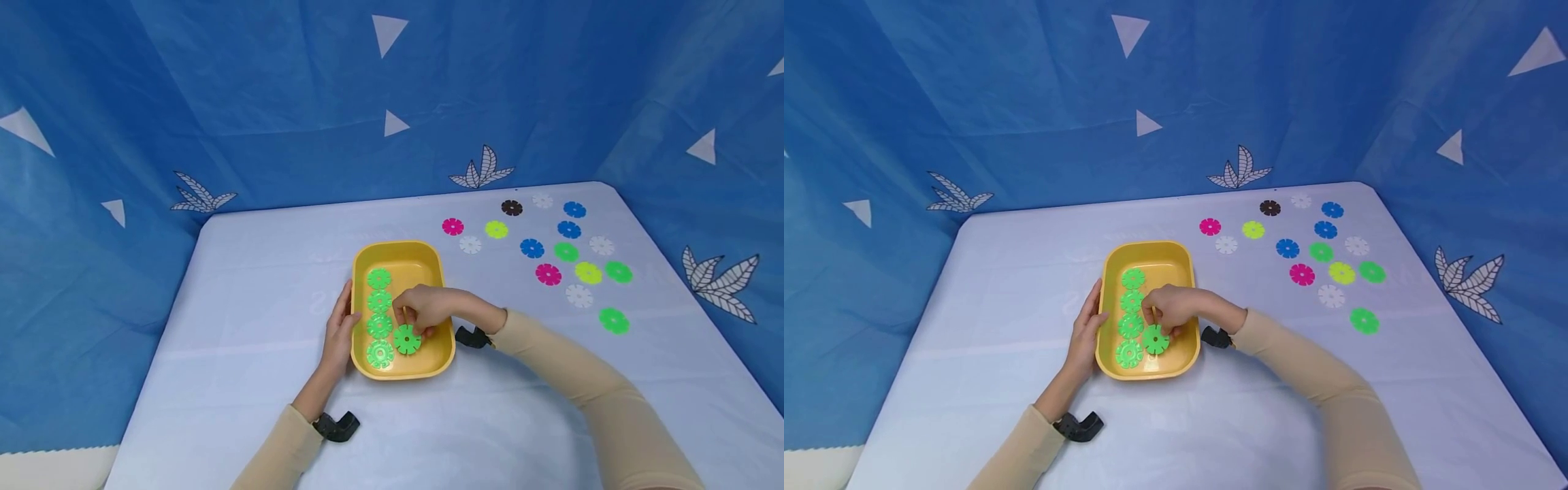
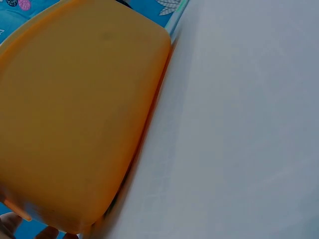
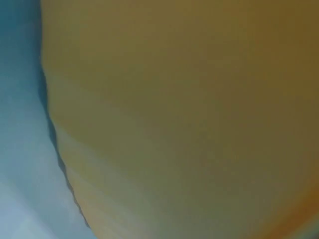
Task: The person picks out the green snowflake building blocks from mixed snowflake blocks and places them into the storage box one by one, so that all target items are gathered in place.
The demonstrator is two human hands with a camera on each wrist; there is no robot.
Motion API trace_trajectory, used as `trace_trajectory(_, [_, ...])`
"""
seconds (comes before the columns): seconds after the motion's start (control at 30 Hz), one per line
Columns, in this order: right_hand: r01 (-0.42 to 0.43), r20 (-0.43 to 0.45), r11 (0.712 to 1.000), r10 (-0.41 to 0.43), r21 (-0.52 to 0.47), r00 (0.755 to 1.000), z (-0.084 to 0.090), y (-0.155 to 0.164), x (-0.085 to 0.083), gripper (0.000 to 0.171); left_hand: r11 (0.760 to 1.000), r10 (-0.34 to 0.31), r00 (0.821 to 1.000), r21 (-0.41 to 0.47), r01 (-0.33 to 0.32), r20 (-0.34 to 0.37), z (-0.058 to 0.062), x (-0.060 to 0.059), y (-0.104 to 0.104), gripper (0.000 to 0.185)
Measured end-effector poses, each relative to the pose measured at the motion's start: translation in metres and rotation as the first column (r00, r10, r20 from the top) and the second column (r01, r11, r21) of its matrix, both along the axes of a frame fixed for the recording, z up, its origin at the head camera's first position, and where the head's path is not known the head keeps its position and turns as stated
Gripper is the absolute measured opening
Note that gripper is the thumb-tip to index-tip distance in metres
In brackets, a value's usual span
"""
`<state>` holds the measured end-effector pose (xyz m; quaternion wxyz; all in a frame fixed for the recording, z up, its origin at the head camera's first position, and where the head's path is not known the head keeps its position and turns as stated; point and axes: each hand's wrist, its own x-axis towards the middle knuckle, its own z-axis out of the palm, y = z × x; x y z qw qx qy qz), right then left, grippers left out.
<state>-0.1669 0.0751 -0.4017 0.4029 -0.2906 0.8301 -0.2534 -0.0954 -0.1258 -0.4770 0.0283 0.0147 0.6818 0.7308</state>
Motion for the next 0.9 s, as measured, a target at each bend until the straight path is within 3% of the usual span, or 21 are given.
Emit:
trace_trajectory(0.37, [0.015,0.013,0.999,-0.016,0.048,1.0,-0.008,-0.0063,0.0081,0.016,1.0,-0.007,1.0,-0.001,0.007,-0.01,-0.0001,0.0,-0.0013,0.062])
trace_trajectory(0.9, [-0.013,-0.084,0.995,0.022,0.099,0.996,-0.0086,-0.0076,0.0108,0.019,1.0,-0.011,1.0,0.0,0.011,-0.016,0.0002,-0.0009,-0.001,0.062])
